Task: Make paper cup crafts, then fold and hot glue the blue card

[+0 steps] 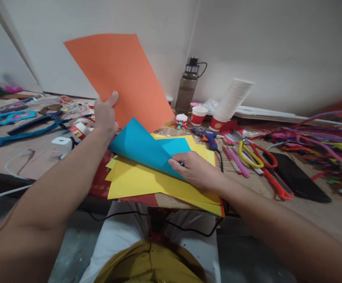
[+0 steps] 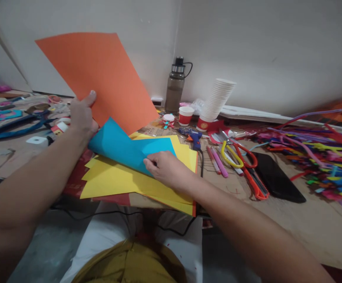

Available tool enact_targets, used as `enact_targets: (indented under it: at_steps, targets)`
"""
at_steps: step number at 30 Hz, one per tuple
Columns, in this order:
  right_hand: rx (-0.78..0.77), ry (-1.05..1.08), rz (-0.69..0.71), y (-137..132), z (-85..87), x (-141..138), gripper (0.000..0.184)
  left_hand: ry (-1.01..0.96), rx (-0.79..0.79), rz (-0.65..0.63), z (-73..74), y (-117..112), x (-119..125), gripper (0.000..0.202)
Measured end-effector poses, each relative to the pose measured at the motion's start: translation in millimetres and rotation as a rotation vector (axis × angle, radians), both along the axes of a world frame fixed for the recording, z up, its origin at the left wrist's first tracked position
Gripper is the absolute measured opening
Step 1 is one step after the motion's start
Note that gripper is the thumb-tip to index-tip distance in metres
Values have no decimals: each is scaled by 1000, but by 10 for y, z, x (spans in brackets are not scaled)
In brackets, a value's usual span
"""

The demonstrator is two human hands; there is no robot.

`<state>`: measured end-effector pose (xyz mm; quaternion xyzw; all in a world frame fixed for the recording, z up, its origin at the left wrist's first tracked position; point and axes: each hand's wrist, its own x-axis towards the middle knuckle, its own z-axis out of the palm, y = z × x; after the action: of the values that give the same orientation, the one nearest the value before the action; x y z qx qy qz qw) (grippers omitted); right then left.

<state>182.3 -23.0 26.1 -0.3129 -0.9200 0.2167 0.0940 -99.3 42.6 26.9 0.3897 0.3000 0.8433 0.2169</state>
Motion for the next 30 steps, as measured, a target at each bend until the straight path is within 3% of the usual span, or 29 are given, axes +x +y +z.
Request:
enact_targets:
  at_steps: [4, 8, 14, 22, 30]
  targets:
    - [155, -2, 139, -164, -22, -34, 30, 36, 8, -50, -8, -9, -17, 26]
    - [238, -70, 178, -277, -76, -74, 55, 42, -6, -90, 2, -26, -15, 26]
    - [339, -192, 155, -263, -102, -169, 25, 34, 14, -113, 22, -51, 1, 24]
    - [335, -198, 41, -140, 0, -98, 31, 18, 10, -93, 27, -44, -18, 19]
    - [194, -135, 84, -141, 33, -80, 32, 12, -13, -98, 26, -59, 8, 19]
